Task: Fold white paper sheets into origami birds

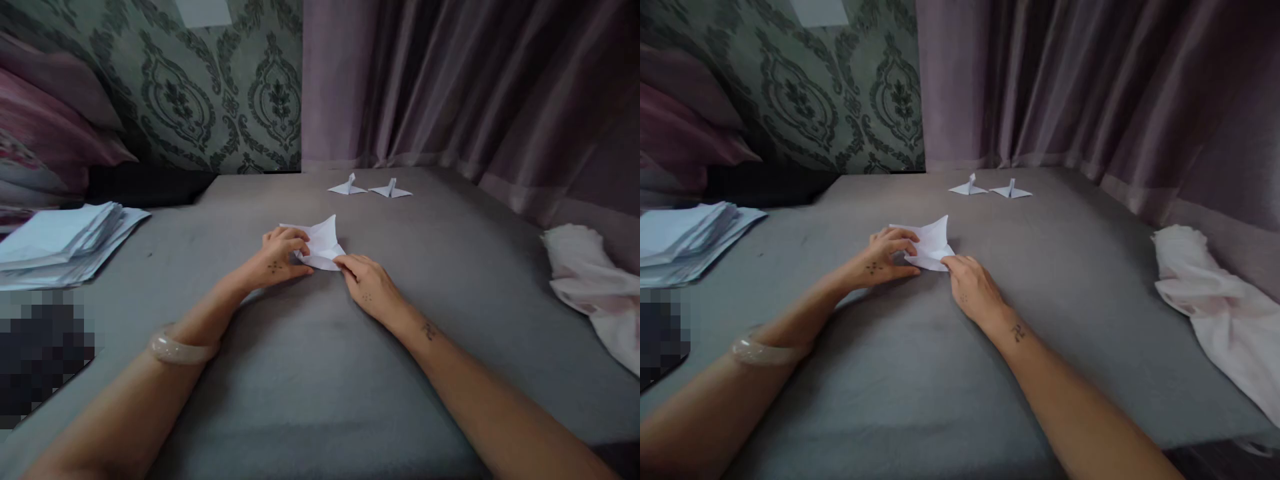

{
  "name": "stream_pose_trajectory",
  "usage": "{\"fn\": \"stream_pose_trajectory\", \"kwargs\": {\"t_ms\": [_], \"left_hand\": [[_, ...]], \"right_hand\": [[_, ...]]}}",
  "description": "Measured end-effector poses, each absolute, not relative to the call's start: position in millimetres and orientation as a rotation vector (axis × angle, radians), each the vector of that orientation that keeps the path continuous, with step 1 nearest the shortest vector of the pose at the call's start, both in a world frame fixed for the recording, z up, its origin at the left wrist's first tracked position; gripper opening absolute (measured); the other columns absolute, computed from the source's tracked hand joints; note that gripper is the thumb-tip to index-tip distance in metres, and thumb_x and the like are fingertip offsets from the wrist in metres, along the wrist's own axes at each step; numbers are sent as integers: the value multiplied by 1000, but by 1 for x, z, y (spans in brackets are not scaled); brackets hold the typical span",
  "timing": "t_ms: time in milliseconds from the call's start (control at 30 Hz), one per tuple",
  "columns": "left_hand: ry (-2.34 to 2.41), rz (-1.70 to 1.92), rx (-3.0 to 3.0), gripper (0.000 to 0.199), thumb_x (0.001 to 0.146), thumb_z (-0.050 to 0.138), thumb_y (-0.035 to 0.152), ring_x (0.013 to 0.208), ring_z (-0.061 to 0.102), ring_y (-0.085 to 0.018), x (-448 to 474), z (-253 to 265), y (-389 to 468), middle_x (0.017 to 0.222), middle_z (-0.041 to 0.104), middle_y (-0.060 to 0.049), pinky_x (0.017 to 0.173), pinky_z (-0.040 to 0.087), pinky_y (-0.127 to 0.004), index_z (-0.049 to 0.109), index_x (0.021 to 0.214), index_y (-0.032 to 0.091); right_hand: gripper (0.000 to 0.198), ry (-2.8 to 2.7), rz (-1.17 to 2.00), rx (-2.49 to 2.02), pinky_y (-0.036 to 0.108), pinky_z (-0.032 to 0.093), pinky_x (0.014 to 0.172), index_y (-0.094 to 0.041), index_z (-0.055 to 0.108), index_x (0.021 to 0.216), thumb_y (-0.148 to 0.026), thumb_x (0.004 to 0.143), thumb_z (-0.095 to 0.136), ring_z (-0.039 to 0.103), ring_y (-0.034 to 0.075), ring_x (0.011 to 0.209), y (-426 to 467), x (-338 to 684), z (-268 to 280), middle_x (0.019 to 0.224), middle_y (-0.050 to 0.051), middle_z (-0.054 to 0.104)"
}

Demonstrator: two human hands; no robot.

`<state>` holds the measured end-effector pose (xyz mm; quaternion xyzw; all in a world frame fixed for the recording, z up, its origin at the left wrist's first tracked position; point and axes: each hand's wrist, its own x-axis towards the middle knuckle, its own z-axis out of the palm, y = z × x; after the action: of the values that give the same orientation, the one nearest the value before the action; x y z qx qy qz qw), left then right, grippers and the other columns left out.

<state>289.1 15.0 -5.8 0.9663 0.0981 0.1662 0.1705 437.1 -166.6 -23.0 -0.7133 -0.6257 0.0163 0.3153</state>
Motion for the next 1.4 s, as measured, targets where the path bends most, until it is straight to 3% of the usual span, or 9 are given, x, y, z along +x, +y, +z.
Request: {"fn": "stream_pose_trajectory", "kwargs": {"t_ms": [300, 467, 700, 867, 1000, 1100, 1200, 1300, 1400], "left_hand": [[179, 322, 2599, 26, 92, 53, 41, 116, 50, -23, 274, 13, 35, 123, 61, -6, 104, 33, -45, 68, 85, 20], [148, 380, 2599, 29, 84, 65, 44, 120, 49, -25, 277, 7, 32, 125, 62, -8, 106, 32, -47, 68, 102, 22], [74, 333, 2599, 23, 91, 56, 38, 124, 47, -25, 281, 3, 30, 127, 62, -7, 109, 30, -48, 70, 88, 20], [51, 259, 2655, 21, 82, 66, 37, 129, 42, -30, 279, 4, 29, 131, 59, -7, 109, 26, -54, 69, 98, 23], [36, 327, 2775, 10, 83, 60, 23, 132, 37, -32, 282, 2, 23, 137, 52, -6, 107, 25, -56, 69, 87, 21], [111, 578, 2877, 26, 82, 61, 22, 133, 32, -34, 286, 0, 15, 144, 42, -10, 107, 24, -55, 66, 107, 23], [162, 835, 2940, 55, 83, 65, 31, 133, 32, -35, 290, -3, 7, 147, 33, -17, 106, 25, -53, 46, 134, 23], [196, 968, 2957, 58, 83, 65, 42, 123, 41, -34, 292, -5, 3, 136, 42, -19, 100, 33, -49, 43, 132, 20], [182, 915, 2950, 37, 87, 60, 43, 102, 53, -28, 292, -7, 2, 110, 57, -14, 88, 41, -43, 53, 111, 16]], "right_hand": [[38, -1637, 71, -1888, 32, 48, 83, -20, 63, 114, -2, 89, 40, 60, 20, 92, -168, 438, -24, 106, 6, 70], [38, -1646, 76, -1904, 32, 48, 86, -19, 63, 115, -3, 89, 41, 61, 21, 96, -168, 437, -22, 108, 6, 70], [41, -1633, 99, -1945, 34, 49, 85, -19, 59, 123, -4, 89, 41, 62, 21, 95, -169, 435, -20, 106, 8, 69], [48, -1598, 161, -1971, 35, 49, 89, -20, 52, 131, -3, 88, 39, 62, 21, 101, -169, 434, -20, 110, 8, 68], [51, -1606, 142, -1963, 36, 48, 91, -21, 49, 133, -1, 87, 39, 61, 21, 104, -169, 433, -22, 112, 7, 69], [52, -1614, 147, -1976, 37, 49, 91, -23, 48, 133, -1, 86, 38, 61, 22, 105, -169, 432, -22, 113, 8, 68], [56, -1598, 172, -1975, 39, 48, 92, -22, 43, 137, 0, 85, 39, 60, 23, 109, -169, 433, -23, 115, 9, 68], [61, -1562, 211, -1934, 40, 48, 94, -21, 34, 142, 0, 84, 39, 57, 24, 115, -167, 434, -23, 116, 8, 68], [62, -1524, 232, -1934, 40, 48, 94, -19, 32, 142, -2, 84, 41, 58, 24, 116, -166, 434, -23, 117, 9, 68]]}}
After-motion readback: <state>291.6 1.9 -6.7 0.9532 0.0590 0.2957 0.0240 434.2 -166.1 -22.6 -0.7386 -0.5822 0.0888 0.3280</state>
